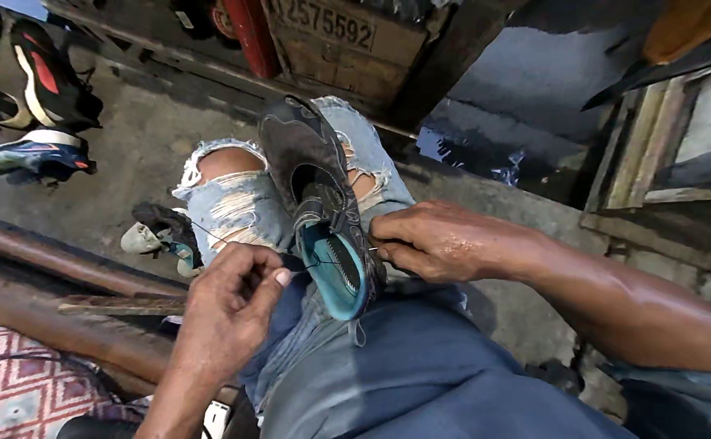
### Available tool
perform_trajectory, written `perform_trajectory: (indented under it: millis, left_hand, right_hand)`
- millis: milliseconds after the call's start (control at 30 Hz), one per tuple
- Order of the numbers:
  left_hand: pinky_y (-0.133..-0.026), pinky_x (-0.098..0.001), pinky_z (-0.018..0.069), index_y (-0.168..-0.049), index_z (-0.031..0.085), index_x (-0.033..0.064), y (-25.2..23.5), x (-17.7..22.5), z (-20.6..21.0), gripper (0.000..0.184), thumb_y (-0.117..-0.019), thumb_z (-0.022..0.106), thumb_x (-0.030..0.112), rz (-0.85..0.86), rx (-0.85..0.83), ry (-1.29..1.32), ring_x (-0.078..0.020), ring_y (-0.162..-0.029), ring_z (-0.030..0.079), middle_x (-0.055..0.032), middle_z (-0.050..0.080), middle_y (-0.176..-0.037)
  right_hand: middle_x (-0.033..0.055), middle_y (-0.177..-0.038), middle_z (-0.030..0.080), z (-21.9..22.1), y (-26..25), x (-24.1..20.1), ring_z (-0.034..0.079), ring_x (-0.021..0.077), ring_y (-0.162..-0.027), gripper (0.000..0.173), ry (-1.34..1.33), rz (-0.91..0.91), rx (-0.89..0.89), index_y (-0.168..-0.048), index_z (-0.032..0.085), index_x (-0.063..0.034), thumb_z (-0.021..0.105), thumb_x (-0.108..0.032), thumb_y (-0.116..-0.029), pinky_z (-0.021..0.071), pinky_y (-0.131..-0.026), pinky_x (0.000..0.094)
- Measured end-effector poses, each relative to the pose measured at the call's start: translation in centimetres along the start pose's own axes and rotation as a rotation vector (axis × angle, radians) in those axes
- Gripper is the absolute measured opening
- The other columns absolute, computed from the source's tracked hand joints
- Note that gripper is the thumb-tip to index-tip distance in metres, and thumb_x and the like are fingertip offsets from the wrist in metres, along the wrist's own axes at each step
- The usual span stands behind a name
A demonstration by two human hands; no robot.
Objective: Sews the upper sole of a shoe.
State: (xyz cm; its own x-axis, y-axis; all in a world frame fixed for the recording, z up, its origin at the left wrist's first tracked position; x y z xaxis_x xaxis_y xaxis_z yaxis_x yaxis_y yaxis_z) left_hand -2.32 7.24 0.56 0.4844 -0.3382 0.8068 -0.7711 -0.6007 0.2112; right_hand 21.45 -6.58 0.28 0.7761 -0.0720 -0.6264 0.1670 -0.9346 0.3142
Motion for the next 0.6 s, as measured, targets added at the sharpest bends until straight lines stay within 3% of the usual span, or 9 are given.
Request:
perform_trajectory:
  millis: [67, 133, 200, 267, 367, 467, 533, 600]
  left_hand:
    - [-0.060, -0.0232, 0.0532, -0.118, 0.068, 0.0179, 0.3, -0.1, 0.8, 0.031, -0.0963, 0.064, 0.040, -0.029, -0.032, -0.157, -0.0037, -0.071, 0.059, 0.0028, 0.064, -0.104]
    - [-0.064, -0.0324, 0.0545, -0.126, 0.069, 0.0178, 0.4, -0.1, 1.5, 0.040, -0.0986, 0.059, 0.045, -0.016, -0.135, -0.310, -0.0090, -0.072, 0.060, -0.0017, 0.065, -0.108]
    - [-0.068, -0.0347, 0.0565, -0.104, 0.077, 0.0185, 0.6, -0.2, 1.7, 0.031, -0.0988, 0.058, 0.042, 0.056, -0.214, -0.345, -0.0094, -0.076, 0.065, 0.0018, 0.069, -0.092]
    - [-0.068, -0.0246, 0.0540, -0.094, 0.076, 0.0210, 0.5, -0.4, 0.4, 0.027, -0.0998, 0.057, 0.039, 0.102, -0.272, -0.239, -0.0007, -0.077, 0.062, 0.0089, 0.067, -0.087]
    - [-0.067, -0.0176, 0.0529, -0.096, 0.076, 0.0196, 0.6, -1.4, -4.1, 0.023, -0.1003, 0.061, 0.037, 0.082, -0.253, -0.038, 0.0022, -0.077, 0.062, 0.0103, 0.069, -0.089]
    - [-0.068, -0.0199, 0.0532, -0.099, 0.077, 0.0177, 0.9, -3.7, -8.5, 0.023, -0.0970, 0.064, 0.036, -0.075, -0.185, -0.137, 0.0003, -0.076, 0.063, 0.0082, 0.071, -0.090]
    - [-0.070, -0.0270, 0.0536, -0.103, 0.078, 0.0182, 1.1, -4.6, -9.8, 0.027, -0.0955, 0.063, 0.039, -0.136, -0.155, -0.319, -0.0041, -0.079, 0.063, 0.0042, 0.069, -0.096]
    - [-0.071, -0.0381, 0.0554, -0.114, 0.077, 0.0167, 1.2, -3.8, -9.3, 0.036, -0.0977, 0.058, 0.043, -0.085, -0.109, -0.451, -0.0127, -0.082, 0.064, -0.0054, 0.067, -0.112]
  right_hand:
    - [-0.0065, -0.076, 0.061, -0.2, 0.0, -0.2, 0.061, 0.0081, -0.068, 0.010, 0.024, 0.008, -0.028, -0.091, 0.067, -0.0178, 0.059, -0.018, -0.0965, 0.0514, -0.059, 0.0332]
    - [-0.0043, -0.083, 0.063, -0.4, 0.1, -0.5, 0.063, 0.0106, -0.075, 0.009, 0.044, 0.040, -0.077, -0.093, 0.068, -0.0169, 0.060, -0.016, -0.0963, 0.0528, -0.065, 0.0353]
    - [-0.0028, -0.087, 0.064, -0.5, 0.2, -0.8, 0.064, 0.0125, -0.080, 0.009, 0.044, 0.061, -0.098, -0.095, 0.069, -0.0162, 0.060, -0.016, -0.0963, 0.0533, -0.068, 0.0369]
    - [-0.0036, -0.083, 0.063, -0.4, 0.3, -0.7, 0.063, 0.0114, -0.076, 0.010, 0.015, 0.055, -0.068, -0.091, 0.068, -0.0159, 0.060, -0.016, -0.0953, 0.0522, -0.065, 0.0359]
    - [-0.0070, -0.073, 0.060, -0.3, 0.4, -0.1, 0.059, 0.0059, -0.066, 0.012, -0.064, 0.047, -0.008, -0.084, 0.066, -0.0168, 0.060, -0.015, -0.0937, 0.0499, -0.058, 0.0299]
    - [-0.0081, -0.070, 0.059, -0.2, 0.3, -0.1, 0.057, 0.0040, -0.062, 0.014, -0.088, 0.063, 0.003, -0.083, 0.066, -0.0179, 0.060, -0.016, -0.0953, 0.0484, -0.055, 0.0280]
    - [-0.0083, -0.070, 0.059, -0.1, 0.2, -0.1, 0.057, 0.0041, -0.062, 0.015, -0.091, 0.054, 0.007, -0.083, 0.066, -0.0182, 0.059, -0.017, -0.0957, 0.0483, -0.055, 0.0284]
    - [-0.0086, -0.069, 0.058, -0.1, 0.1, -0.2, 0.057, 0.0038, -0.062, 0.015, -0.091, 0.046, 0.009, -0.082, 0.066, -0.0183, 0.058, -0.018, -0.0958, 0.0476, -0.054, 0.0279]
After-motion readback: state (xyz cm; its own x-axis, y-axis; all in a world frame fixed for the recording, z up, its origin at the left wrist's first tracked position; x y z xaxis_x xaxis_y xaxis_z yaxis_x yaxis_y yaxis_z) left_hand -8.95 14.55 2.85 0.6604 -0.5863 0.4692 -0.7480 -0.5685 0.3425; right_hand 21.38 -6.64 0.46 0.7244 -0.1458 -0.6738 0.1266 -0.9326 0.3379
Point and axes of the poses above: each hand's wrist, its own y-axis away from the middle knuckle, its own z-axis out of the palm, x = y × z, the point moved 4 cm from there along -y, towards the middle knuckle
